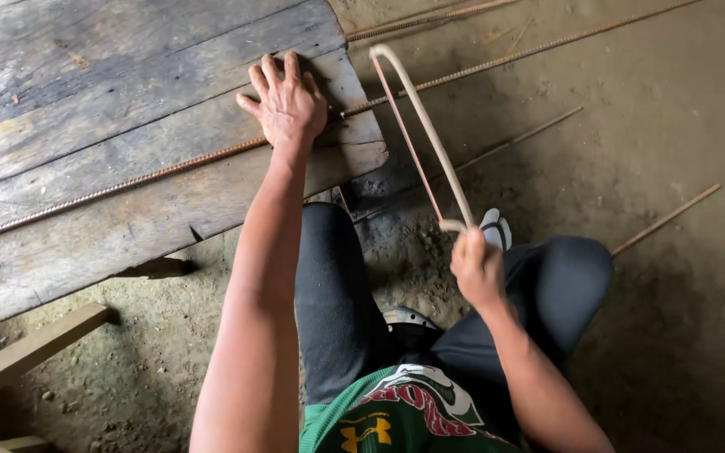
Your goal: Using a manual hacksaw to cut through a piece of metal rebar on a wooden workbench
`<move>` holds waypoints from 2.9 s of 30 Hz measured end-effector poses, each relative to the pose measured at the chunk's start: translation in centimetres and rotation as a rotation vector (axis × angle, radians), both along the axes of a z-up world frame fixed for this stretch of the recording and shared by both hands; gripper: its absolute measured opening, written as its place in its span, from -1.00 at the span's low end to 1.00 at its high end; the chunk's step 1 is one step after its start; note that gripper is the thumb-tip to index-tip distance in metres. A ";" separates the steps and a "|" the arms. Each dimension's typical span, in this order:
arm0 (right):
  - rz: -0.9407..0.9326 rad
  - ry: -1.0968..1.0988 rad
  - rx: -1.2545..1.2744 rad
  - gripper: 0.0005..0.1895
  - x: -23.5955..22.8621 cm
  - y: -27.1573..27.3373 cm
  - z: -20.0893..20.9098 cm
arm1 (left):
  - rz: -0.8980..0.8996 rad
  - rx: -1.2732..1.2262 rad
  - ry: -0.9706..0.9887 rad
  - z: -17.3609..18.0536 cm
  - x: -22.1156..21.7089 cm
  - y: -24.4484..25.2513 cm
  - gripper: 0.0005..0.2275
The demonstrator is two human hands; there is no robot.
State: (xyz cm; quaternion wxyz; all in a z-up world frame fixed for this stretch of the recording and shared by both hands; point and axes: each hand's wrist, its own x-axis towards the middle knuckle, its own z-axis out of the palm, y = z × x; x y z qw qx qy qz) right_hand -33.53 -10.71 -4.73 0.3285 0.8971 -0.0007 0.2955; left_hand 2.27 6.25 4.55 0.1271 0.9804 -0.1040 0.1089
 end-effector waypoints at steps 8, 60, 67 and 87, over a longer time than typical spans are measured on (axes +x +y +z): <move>0.376 -0.038 1.011 -0.89 7.5 -0.4 0.7 | -0.003 0.031 -0.010 0.0 -0.3 -0.1 -0.66; 0.315 -0.217 2.153 -0.26 19.7 2.6 4.6 | -0.704 -0.290 -0.225 -6.0 0.2 5.9 -0.88; 0.316 -0.240 2.152 -0.25 19.5 2.8 4.8 | -0.704 -0.248 -0.188 -5.6 -0.3 5.9 -0.84; 0.437 -0.126 2.156 -0.32 19.3 1.0 3.9 | -0.716 -0.190 -0.181 -5.2 -0.4 6.4 -0.81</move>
